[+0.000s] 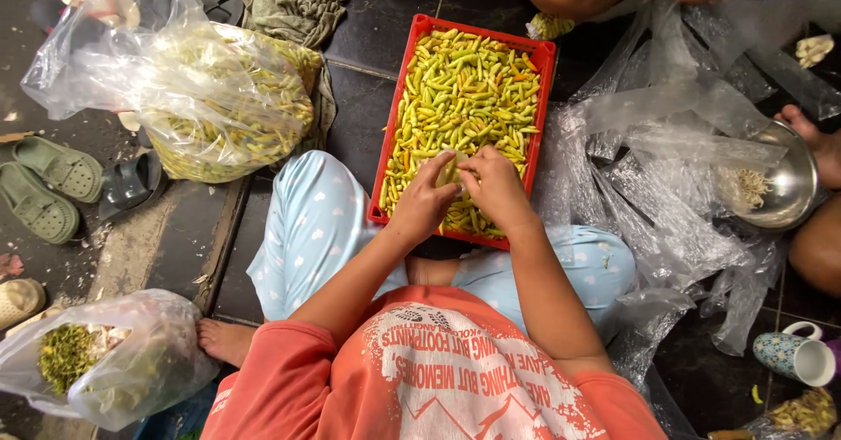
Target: The person picks up handfuls of small yellow peppers from a red crate and places them into small clear plastic bags by hand while sitting on the floor.
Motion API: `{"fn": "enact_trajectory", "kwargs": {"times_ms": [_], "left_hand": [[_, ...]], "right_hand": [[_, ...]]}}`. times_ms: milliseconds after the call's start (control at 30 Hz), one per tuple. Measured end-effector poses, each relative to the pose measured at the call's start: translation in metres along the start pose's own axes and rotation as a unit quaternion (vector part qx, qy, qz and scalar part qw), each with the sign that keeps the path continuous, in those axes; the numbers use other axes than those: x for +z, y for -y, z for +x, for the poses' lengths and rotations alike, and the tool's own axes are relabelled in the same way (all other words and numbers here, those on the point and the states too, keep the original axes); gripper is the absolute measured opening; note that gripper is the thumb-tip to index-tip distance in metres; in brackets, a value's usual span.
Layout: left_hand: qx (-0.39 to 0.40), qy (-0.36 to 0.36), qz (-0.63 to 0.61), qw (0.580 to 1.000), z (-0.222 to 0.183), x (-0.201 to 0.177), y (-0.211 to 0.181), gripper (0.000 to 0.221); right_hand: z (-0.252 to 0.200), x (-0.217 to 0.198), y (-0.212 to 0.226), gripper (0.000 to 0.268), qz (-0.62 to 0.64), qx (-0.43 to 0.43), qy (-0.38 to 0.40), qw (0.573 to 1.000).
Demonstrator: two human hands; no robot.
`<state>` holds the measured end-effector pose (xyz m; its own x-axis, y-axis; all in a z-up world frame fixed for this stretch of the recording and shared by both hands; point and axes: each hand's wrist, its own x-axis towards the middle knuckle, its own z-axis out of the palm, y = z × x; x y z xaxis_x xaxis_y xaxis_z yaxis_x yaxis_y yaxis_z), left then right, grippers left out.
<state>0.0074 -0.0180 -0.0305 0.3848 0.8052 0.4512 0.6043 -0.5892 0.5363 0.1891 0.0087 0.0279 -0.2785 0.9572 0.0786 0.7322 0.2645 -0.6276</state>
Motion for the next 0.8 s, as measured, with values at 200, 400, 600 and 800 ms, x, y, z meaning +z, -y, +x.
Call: {"fn": "enact_trajectory", "kwargs": {"times_ms": [200, 400, 600, 800], "left_hand": [[0.010, -0.008, 0.045, 0.999, 0.002, 0.004, -0.014, 0.009], [-0.019, -0.026, -0.023, 0.999, 0.015, 0.000, -0.033, 0.011], [-0.068, -0.029, -0.051, 0.996, 0.030, -0.010, -0.072, 0.016], [-0.053, 0.000, -0.026, 0.998, 0.063, -0.007, -0.037, 0.007]], "right_hand": [[-0.006, -0.004, 0.009, 0.023, 0.139, -0.020, -0.005, 0.990], [-0.020, -0.013, -0.016, 0.020, 0.129, -0.047, -0.064, 0.989], [-0.015, -0.001, -0.060, 0.038, 0.357, 0.046, -0.040, 0.932], [-0.002, -0.022, -0.033, 0.015, 0.399, -0.096, -0.186, 0.893]]}}
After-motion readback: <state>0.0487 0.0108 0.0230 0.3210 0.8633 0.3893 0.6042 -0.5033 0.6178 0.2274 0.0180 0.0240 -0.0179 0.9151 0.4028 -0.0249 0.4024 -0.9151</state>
